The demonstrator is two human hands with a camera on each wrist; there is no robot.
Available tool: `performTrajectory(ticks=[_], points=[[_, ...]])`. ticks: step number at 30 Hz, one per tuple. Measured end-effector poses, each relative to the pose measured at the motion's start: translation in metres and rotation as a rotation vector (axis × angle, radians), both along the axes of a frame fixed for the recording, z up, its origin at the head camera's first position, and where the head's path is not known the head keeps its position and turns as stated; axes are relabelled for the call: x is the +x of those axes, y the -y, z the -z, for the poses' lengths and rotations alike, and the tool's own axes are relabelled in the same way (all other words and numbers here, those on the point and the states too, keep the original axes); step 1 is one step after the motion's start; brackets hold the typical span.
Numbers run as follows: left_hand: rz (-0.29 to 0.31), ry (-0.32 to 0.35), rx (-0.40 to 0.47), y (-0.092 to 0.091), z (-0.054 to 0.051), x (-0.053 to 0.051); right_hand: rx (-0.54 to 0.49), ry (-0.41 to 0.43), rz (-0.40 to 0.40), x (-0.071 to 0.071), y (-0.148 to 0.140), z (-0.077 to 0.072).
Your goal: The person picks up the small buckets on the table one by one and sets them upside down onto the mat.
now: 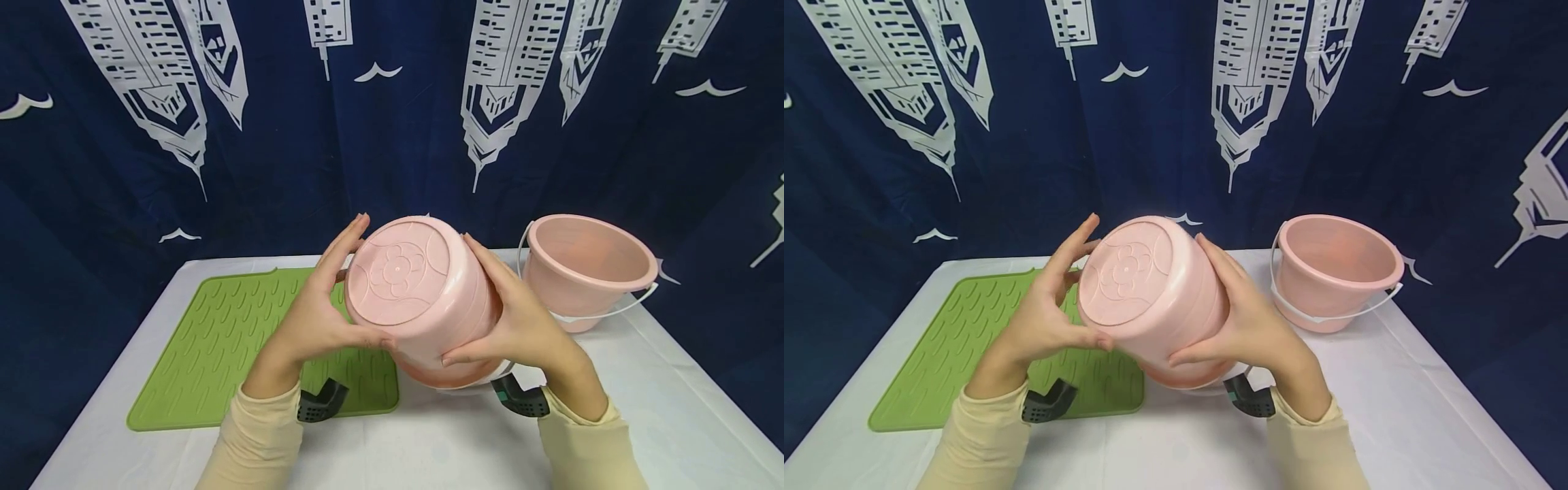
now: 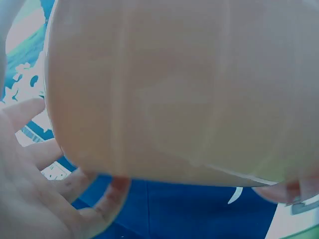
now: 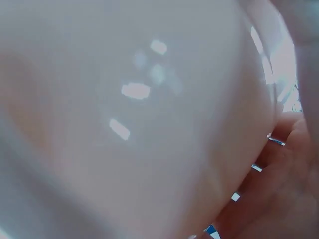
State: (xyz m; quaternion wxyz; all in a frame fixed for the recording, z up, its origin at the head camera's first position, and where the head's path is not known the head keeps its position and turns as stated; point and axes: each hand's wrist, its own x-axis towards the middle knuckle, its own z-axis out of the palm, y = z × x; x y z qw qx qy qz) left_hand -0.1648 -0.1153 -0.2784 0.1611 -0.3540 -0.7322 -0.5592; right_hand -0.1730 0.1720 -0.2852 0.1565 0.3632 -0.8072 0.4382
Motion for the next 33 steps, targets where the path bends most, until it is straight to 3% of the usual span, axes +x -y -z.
performTrajectory(ticks=[3,6,11,14,16,21,26,33], points=[[0.035,-0.035,0.072,0.001,-0.001,-0.001,-0.104,0.021,-0.084,0.002,-0.001,-0.006],[0.076,-0.018,0.113,0.001,0.001,-0.005,-0.205,0.069,-0.185,0.002,-0.002,-0.01],[0.207,0.051,0.143,0.003,0.009,-0.012,-0.329,0.155,-0.345,-0.008,-0.009,0.004],[0.292,0.06,0.156,0.002,0.011,-0.013,-0.358,0.172,-0.39,-0.011,-0.01,0.009],[0.315,0.061,0.145,0.001,0.012,-0.014,-0.362,0.175,-0.395,-0.011,-0.009,0.011],[0.278,0.051,0.105,0.001,0.011,-0.013,-0.366,0.16,-0.365,-0.011,-0.004,0.011],[0.229,0.045,0.125,0.002,0.007,-0.011,-0.394,0.135,-0.315,-0.011,-0.001,0.011],[0.19,0.07,0.11,-0.002,0.007,-0.009,-0.391,0.129,-0.319,-0.012,0.009,0.014]])
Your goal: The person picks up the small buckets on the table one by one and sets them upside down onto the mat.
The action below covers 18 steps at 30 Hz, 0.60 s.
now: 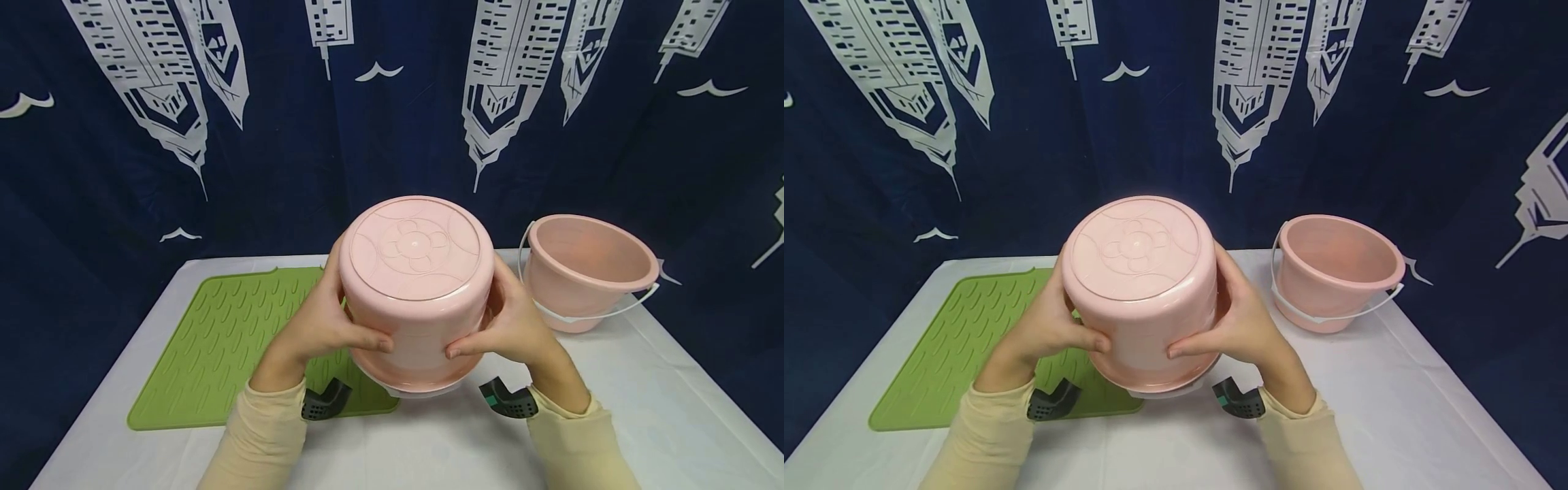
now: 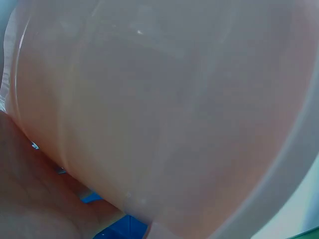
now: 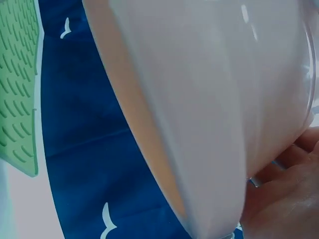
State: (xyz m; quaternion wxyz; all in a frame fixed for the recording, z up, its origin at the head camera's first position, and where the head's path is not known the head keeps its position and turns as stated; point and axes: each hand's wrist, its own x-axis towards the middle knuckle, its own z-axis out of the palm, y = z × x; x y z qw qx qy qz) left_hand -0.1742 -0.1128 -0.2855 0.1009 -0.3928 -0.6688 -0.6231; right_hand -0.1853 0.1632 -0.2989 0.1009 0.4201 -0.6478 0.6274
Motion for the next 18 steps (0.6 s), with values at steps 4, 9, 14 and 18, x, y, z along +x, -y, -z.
performTrajectory(ticks=[4,9,14,18], points=[[-0.047,-0.003,-0.015,-0.001,0.0,0.001,0.022,0.01,0.023,0.0,0.004,0.0],[-0.082,-0.001,0.007,0.001,-0.001,0.003,0.023,0.009,0.051,-0.001,0.009,0.002],[-0.078,0.014,0.021,0.001,-0.001,0.005,0.048,-0.043,0.092,0.001,0.014,0.0],[-0.131,-0.003,-0.005,0.001,-0.001,0.005,0.09,-0.084,0.12,0.009,0.021,-0.009]])
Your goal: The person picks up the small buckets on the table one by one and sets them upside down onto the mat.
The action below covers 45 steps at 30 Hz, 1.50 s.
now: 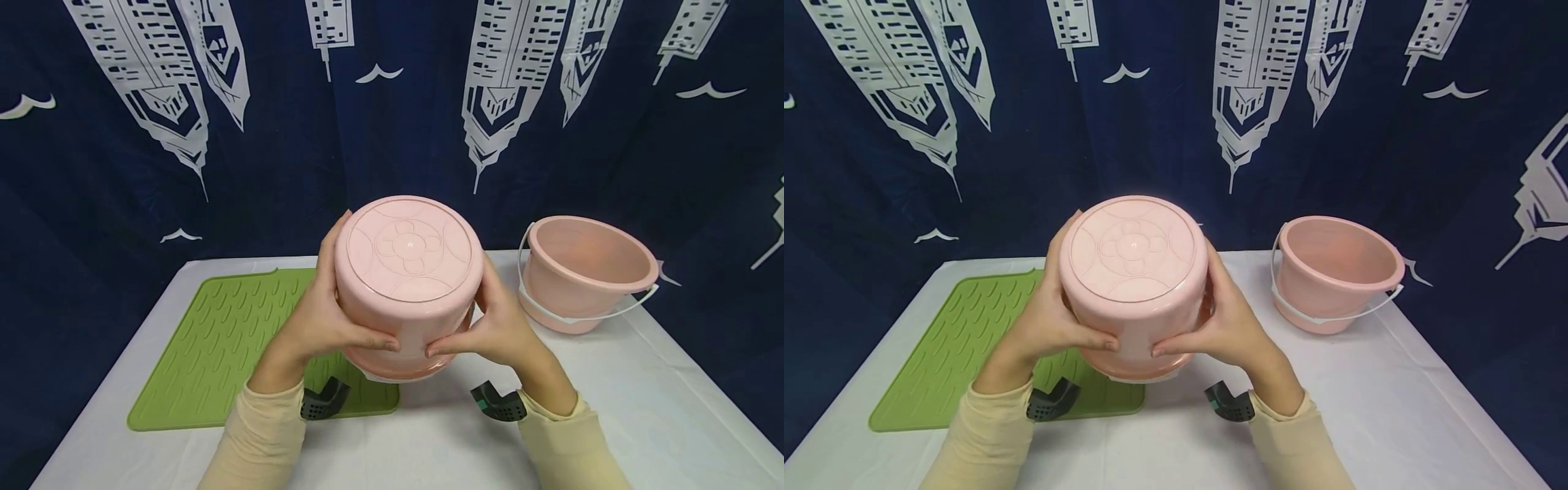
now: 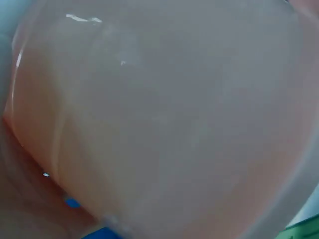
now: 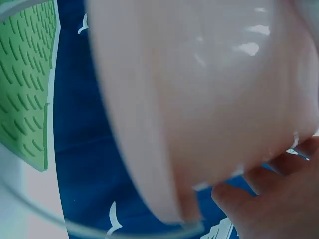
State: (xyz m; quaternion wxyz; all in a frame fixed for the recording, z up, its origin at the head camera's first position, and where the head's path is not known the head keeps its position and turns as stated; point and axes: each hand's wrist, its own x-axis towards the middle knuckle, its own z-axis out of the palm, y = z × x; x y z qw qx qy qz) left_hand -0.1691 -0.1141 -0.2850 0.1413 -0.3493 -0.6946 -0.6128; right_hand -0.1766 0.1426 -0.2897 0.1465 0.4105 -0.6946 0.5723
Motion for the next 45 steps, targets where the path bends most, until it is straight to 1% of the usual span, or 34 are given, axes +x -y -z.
performTrajectory(ticks=[4,7,12,14,17,21,24,27,31,34,38,40,43,45], points=[[-0.078,-0.039,-0.043,0.001,0.001,-0.001,0.038,-0.021,0.029,0.008,0.004,-0.009],[-0.103,-0.061,-0.056,0.0,0.001,-0.002,0.041,-0.032,0.039,0.009,0.004,-0.011],[-0.114,-0.037,-0.062,0.003,0.0,-0.001,0.037,-0.03,0.037,0.009,0.006,-0.01],[-0.118,-0.019,-0.066,0.007,0.0,0.0,0.048,-0.016,0.038,0.01,0.007,-0.01],[-0.142,-0.005,-0.079,0.015,0.0,0.0,0.078,0.003,0.05,0.01,0.009,-0.01],[-0.175,-0.001,-0.078,0.027,0.005,-0.004,0.122,0.006,0.078,0.0,0.005,0.005],[-0.19,0.008,-0.054,0.038,0.009,-0.007,0.143,0.01,0.081,-0.008,0.001,0.016],[-0.215,0.017,-0.039,0.054,0.009,-0.01,0.163,0.009,0.082,-0.008,0.001,0.016],[-0.266,0.016,-0.042,0.082,0.007,-0.012,0.175,-0.004,0.086,-0.008,0.001,0.017],[-0.269,0.025,-0.004,0.107,0.006,-0.012,0.175,0.001,0.076,-0.008,0.002,0.018],[-0.267,0.057,0.079,0.14,0.006,-0.012,0.186,0.011,0.074,-0.007,0.003,0.018],[-0.283,0.077,0.105,0.155,0.007,-0.012,0.191,0.016,0.075,-0.008,0.002,0.018],[-0.319,0.101,0.109,0.174,0.008,-0.013,0.192,0.017,0.072,-0.009,0.002,0.018],[-0.34,0.112,0.1,0.185,0.012,-0.014,0.191,0.017,0.068,-0.009,0.002,0.019]])
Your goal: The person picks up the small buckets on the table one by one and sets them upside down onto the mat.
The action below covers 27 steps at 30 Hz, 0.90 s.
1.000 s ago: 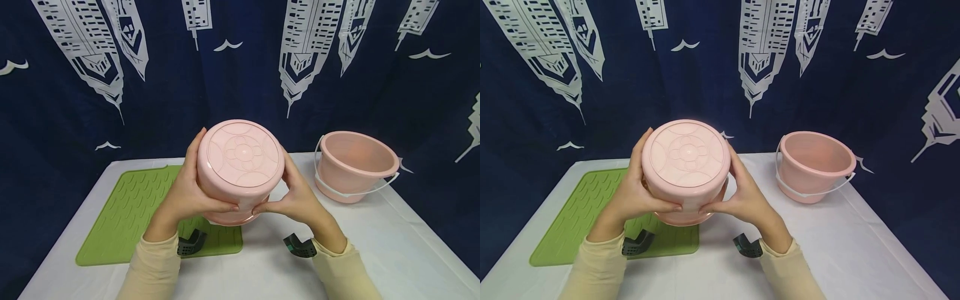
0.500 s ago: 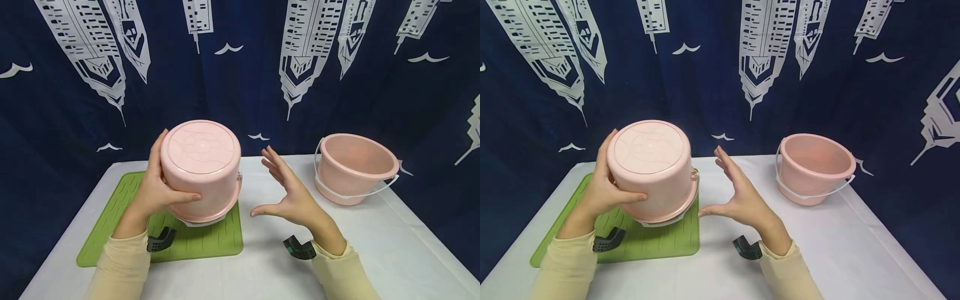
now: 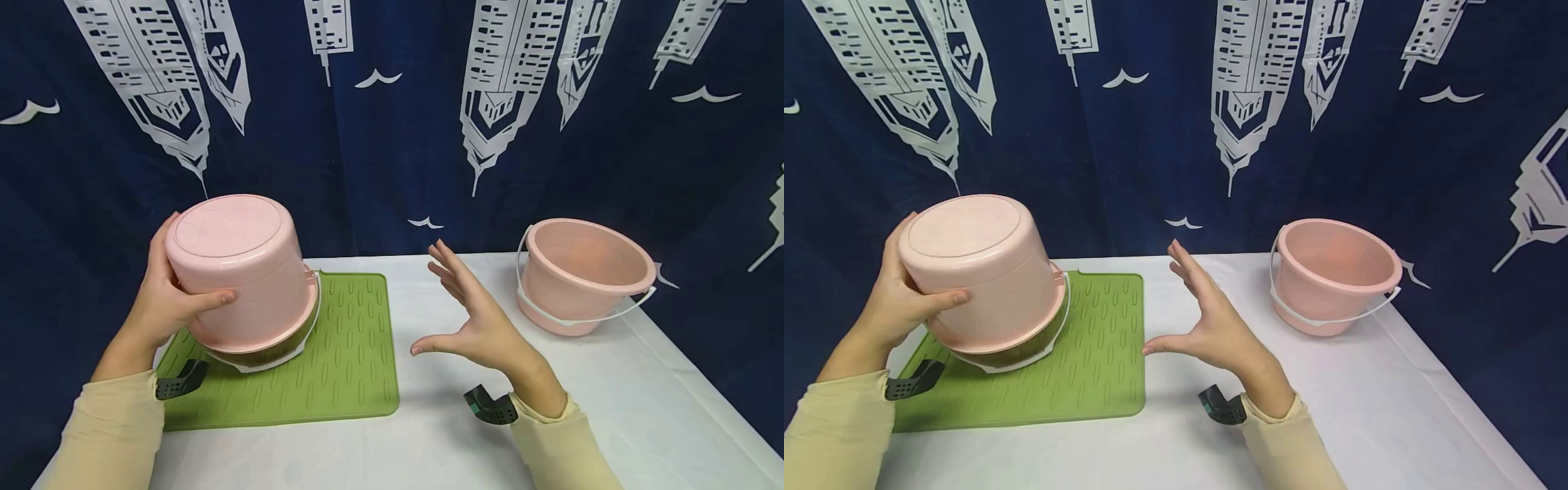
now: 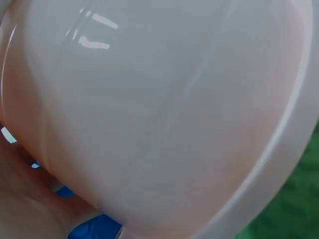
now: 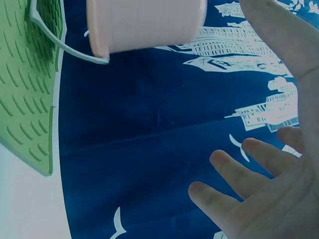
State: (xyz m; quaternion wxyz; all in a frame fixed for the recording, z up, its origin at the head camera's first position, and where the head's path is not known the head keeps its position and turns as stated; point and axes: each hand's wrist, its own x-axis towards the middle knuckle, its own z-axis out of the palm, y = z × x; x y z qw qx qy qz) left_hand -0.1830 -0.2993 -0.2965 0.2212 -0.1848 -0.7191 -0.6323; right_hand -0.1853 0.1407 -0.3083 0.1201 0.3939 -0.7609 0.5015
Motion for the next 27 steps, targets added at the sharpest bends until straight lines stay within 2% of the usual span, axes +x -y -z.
performTrajectory(ticks=[2,5,9,12,19,27], points=[[-0.02,0.01,0.002,0.009,0.005,-0.002,0.0,-0.003,0.002,0.0,0.0,0.001],[-0.085,0.027,-0.02,0.018,0.015,-0.006,0.001,0.004,0.008,0.0,-0.001,0.001],[-0.224,0.064,-0.143,0.024,0.03,-0.013,0.003,0.019,0.009,0.0,-0.001,0.001],[-0.271,0.085,-0.213,0.026,0.041,-0.018,0.004,0.023,0.012,0.0,-0.001,0.001],[-0.301,0.197,-0.25,0.031,0.062,-0.023,0.011,0.025,0.02,-0.001,-0.002,0.002],[-0.273,0.255,-0.215,0.04,0.072,-0.021,0.014,0.034,0.023,-0.001,-0.001,0.001]])
